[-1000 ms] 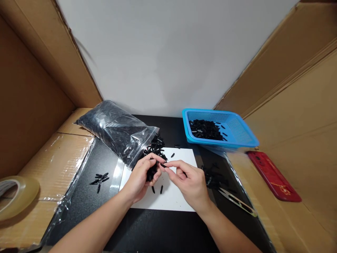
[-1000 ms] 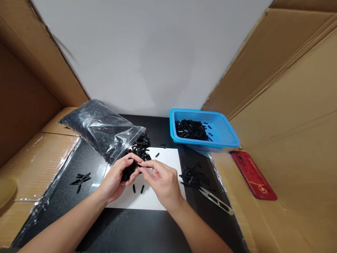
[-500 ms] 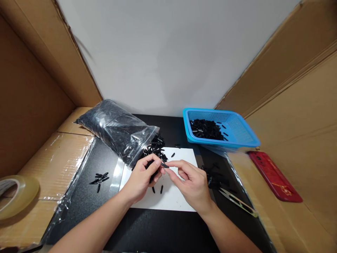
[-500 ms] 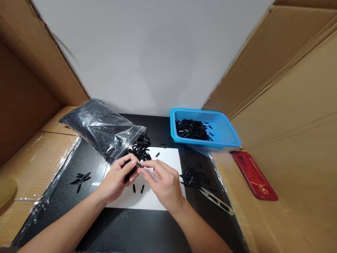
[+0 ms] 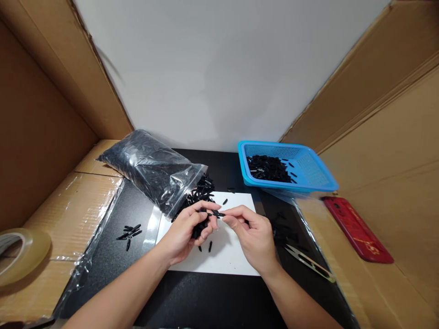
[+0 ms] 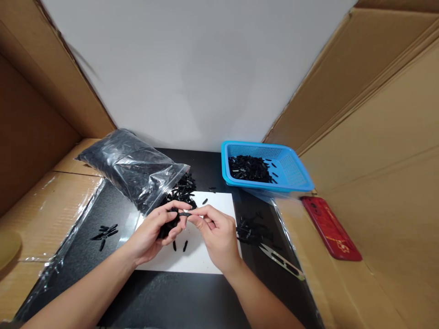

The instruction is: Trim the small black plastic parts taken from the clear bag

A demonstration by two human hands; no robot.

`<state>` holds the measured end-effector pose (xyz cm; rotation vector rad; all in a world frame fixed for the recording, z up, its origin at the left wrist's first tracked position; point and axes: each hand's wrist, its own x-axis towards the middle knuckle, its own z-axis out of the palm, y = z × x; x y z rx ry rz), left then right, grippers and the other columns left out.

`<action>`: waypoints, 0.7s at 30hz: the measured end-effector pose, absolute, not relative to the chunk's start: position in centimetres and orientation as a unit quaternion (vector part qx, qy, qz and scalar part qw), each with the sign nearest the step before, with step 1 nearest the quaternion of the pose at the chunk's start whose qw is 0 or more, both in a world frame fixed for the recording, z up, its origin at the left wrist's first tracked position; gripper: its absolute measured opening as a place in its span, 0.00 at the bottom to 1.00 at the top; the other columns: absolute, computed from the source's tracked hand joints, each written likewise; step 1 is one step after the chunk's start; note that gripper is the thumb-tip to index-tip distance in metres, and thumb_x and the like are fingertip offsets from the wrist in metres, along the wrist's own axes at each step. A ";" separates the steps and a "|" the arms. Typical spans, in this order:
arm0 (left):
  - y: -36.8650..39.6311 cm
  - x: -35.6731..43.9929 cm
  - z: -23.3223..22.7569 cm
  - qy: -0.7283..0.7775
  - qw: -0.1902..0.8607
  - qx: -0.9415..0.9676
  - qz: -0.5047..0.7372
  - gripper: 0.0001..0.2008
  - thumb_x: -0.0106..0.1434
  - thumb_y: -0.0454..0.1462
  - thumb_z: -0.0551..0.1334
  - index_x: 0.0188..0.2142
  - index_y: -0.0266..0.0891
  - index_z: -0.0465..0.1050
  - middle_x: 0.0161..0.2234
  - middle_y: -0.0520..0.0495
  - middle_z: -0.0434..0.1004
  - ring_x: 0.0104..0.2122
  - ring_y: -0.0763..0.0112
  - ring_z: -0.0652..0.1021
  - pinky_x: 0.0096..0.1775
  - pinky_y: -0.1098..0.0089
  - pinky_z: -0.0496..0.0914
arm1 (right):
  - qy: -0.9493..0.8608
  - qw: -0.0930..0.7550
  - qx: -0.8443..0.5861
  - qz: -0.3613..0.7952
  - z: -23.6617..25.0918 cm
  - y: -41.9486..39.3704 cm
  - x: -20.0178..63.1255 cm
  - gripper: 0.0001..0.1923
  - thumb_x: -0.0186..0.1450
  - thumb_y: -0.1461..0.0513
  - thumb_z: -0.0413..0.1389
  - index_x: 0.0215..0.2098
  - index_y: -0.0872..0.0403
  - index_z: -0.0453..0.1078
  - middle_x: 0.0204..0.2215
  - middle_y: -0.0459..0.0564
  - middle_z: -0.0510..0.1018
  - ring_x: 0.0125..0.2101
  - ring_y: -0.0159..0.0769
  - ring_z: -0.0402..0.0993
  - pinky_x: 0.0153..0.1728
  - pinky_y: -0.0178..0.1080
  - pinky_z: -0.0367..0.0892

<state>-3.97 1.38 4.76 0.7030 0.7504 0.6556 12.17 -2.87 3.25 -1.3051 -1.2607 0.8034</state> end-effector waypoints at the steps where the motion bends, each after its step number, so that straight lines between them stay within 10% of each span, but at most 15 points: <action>1: 1.3 -3.9 4.8 0.349 0.819 0.333 0.311 0.10 0.61 0.37 0.62 0.43 0.36 0.72 0.26 0.51 0.71 0.19 0.82 0.62 0.17 0.81 0.48 | -0.531 0.547 -0.551 0.340 3.3 -2.9 12.2 0.09 0.62 0.57 0.61 0.28 0.53 0.76 0.15 0.41 0.65 0.17 0.29 0.53 0.19 0.35 0.51; 13: 1.3 -3.8 4.0 0.343 0.817 0.344 0.312 0.16 0.61 0.46 0.67 0.32 0.37 0.67 0.24 0.51 0.73 0.17 0.84 0.61 0.17 0.82 0.46 | -0.263 0.558 -0.356 0.702 3.0 -1.5 12.8 0.14 0.62 0.54 0.55 0.24 0.53 0.61 0.20 0.41 0.69 0.13 0.22 0.44 0.14 0.29 0.39; 21: 1.2 -3.7 4.2 0.405 0.795 0.341 0.296 0.17 0.59 0.49 0.67 0.31 0.37 0.70 0.20 0.55 0.66 0.17 0.84 0.59 0.20 0.81 0.45 | -0.558 0.506 -0.545 0.369 2.7 -2.4 11.5 0.10 0.58 0.61 0.63 0.39 0.53 0.76 0.17 0.35 0.52 0.18 0.27 0.51 0.22 0.32 0.52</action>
